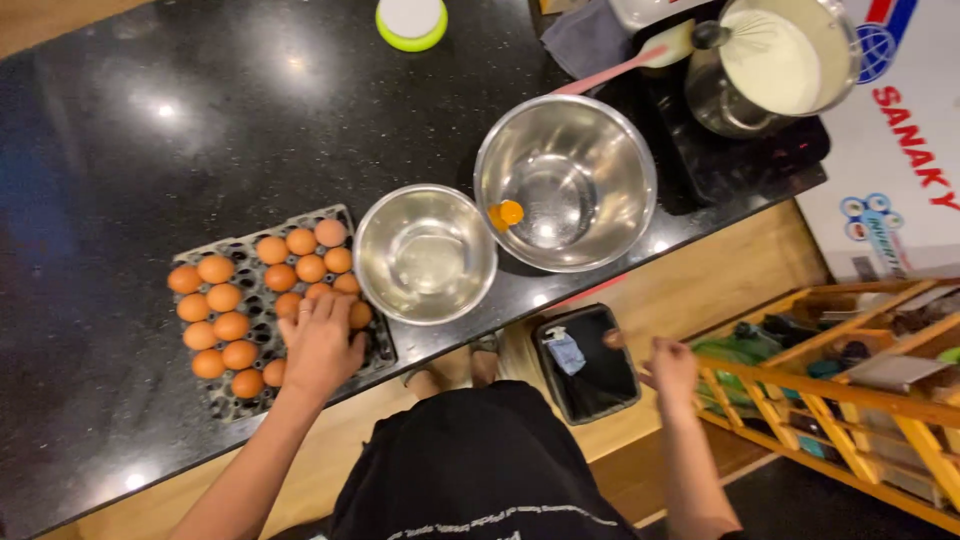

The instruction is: Cracking eggs and separating the yolks from the whites into separate bowls

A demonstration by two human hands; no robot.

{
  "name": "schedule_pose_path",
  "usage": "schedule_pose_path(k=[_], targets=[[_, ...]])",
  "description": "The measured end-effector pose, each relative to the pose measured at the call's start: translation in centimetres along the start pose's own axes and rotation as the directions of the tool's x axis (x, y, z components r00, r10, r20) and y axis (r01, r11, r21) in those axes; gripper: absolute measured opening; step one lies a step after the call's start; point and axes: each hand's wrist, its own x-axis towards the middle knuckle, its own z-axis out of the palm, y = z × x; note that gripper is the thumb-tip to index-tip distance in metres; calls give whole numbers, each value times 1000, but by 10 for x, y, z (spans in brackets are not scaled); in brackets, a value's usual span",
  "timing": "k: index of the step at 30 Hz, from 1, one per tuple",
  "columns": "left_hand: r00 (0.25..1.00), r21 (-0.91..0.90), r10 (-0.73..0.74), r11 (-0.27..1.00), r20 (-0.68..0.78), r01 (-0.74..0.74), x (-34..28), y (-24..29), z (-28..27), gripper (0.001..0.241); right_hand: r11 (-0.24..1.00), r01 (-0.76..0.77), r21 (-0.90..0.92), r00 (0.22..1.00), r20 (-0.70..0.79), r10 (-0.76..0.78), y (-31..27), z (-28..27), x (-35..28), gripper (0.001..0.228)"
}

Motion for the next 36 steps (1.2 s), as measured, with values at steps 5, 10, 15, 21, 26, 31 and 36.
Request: schedule_pose_path(k=[5,10,15,21,26,31,36], targets=[[998,-52,-13,999,-57,10,4,0,13,54,933,312,-181,934,240,-266,-104,89,-123,19],[995,1,21,1000,-102,-21,5,-9,27,55,807,590,5,536,746,-397,-116,186,-201,20],[966,-18,64,997,-250,-70,14,-14,34,50,942,320,97,343,916,-211,-93,249,-246,61],[961,-101,41,992,-275,-71,22,-12,10,48,976,-217,6,543,832,116,-150,237,-259,57],[958,-263,-100,965,-270,27,17,-2,-16,46,980,-195,-36,536,833,137,-180,216,-246,55],[897,-507,-330,849,-294,146,3,26,-68,42,964,-112,-241,491,830,265,-208,184,-248,81],[899,-913,-410,290,153,287,14,65,-53,52,677,729,100,439,690,-575,-222,171,-268,59]])
